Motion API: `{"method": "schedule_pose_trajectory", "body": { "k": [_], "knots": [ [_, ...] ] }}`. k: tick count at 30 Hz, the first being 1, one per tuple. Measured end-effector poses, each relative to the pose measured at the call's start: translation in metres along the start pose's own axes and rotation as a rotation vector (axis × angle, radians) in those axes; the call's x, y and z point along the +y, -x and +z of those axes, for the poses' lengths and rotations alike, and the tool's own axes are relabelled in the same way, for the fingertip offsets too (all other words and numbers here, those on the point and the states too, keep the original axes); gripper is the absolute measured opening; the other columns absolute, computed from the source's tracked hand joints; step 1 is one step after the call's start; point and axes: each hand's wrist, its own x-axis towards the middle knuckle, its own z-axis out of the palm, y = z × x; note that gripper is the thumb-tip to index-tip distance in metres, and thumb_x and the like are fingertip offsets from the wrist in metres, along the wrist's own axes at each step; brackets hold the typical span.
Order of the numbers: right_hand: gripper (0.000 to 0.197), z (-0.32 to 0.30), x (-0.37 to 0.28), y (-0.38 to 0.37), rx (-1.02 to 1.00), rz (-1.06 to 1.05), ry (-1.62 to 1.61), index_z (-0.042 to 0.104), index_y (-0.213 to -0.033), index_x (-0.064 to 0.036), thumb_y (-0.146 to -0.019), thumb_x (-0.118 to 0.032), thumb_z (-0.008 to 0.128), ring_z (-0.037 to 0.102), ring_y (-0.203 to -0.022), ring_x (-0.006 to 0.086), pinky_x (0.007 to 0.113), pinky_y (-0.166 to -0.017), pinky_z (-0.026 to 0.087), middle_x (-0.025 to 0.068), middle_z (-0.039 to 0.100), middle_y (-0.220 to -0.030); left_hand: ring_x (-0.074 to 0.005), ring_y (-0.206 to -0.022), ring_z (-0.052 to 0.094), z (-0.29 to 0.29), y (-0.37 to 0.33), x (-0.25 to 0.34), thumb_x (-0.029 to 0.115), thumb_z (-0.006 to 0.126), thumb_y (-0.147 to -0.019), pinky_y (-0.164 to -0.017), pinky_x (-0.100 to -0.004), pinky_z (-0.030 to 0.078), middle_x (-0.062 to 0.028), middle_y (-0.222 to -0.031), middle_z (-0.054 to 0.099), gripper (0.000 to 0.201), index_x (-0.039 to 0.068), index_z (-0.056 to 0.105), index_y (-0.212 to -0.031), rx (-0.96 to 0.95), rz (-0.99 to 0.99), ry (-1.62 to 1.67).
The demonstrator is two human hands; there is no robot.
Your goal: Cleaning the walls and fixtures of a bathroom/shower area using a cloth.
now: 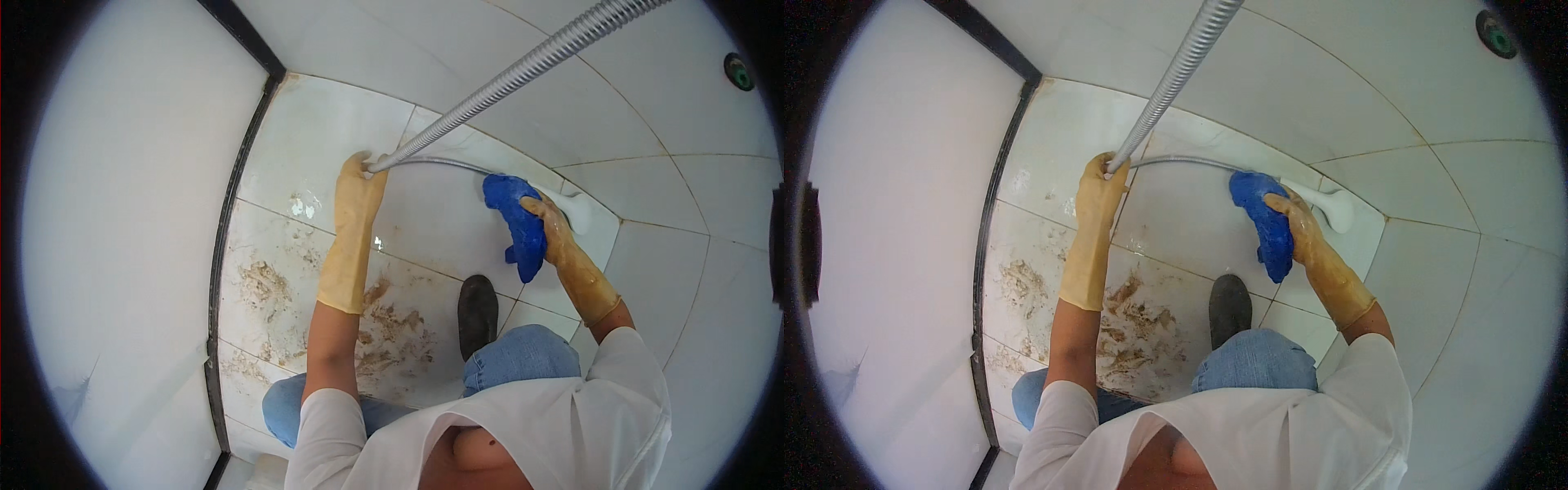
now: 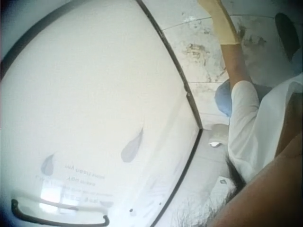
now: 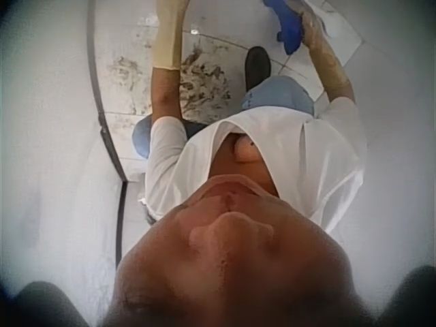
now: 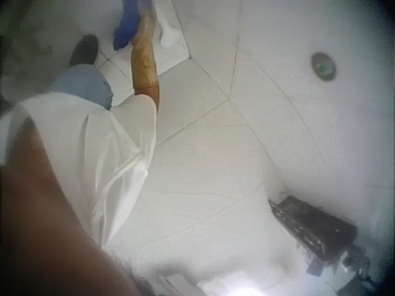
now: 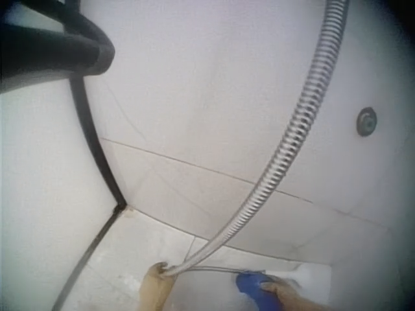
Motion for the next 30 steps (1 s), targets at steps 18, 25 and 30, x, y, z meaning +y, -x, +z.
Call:
{"method": "schedule_pose_trajectory", "body": {
  "k": [18,25,30],
  "knots": [
    [0.04,0.006,-0.013,0.009,0.403,-0.313,-0.566,0.059,-0.124,-0.0022,-0.095,-0.029,0.065,0.064,-0.089,0.0236,0.039,-0.075,0.057,0.0093,0.066,-0.106,-0.0219,-0.067,0.068,-0.003,0.018,0.042,0.058,0.044,-0.102,-0.07,-0.0339,0.058,-0.0154,-0.088,0.069,0.066,0.003,0.057,-0.135,-0.541,-0.497,0.827],
    [0.027,0.018,-0.027,-0.103,0.158,-0.242,-0.795,0.063,-0.111,-0.0024,-0.098,-0.026,0.064,0.066,-0.093,0.0296,0.047,-0.086,0.057,0.0146,0.069,-0.102,-0.0222,-0.079,0.069,-0.008,0.022,0.053,0.054,0.051,-0.101,-0.082,-0.0375,0.057,-0.0179,-0.107,0.068,0.065,0.019,0.037,-0.154,-0.469,-0.416,0.808],
    [0.027,0.189,-0.062,-0.143,-0.075,-0.024,-0.573,0.064,-0.108,-0.0012,-0.096,-0.025,0.068,0.068,-0.088,0.0272,0.043,-0.079,0.058,0.0137,0.069,-0.101,-0.0208,-0.085,0.068,-0.034,0.033,0.033,0.043,0.053,-0.102,-0.083,-0.0346,0.056,-0.0174,-0.111,0.067,0.07,0.01,0.027,-0.158,-0.452,-0.454,0.792]
  ]
}}
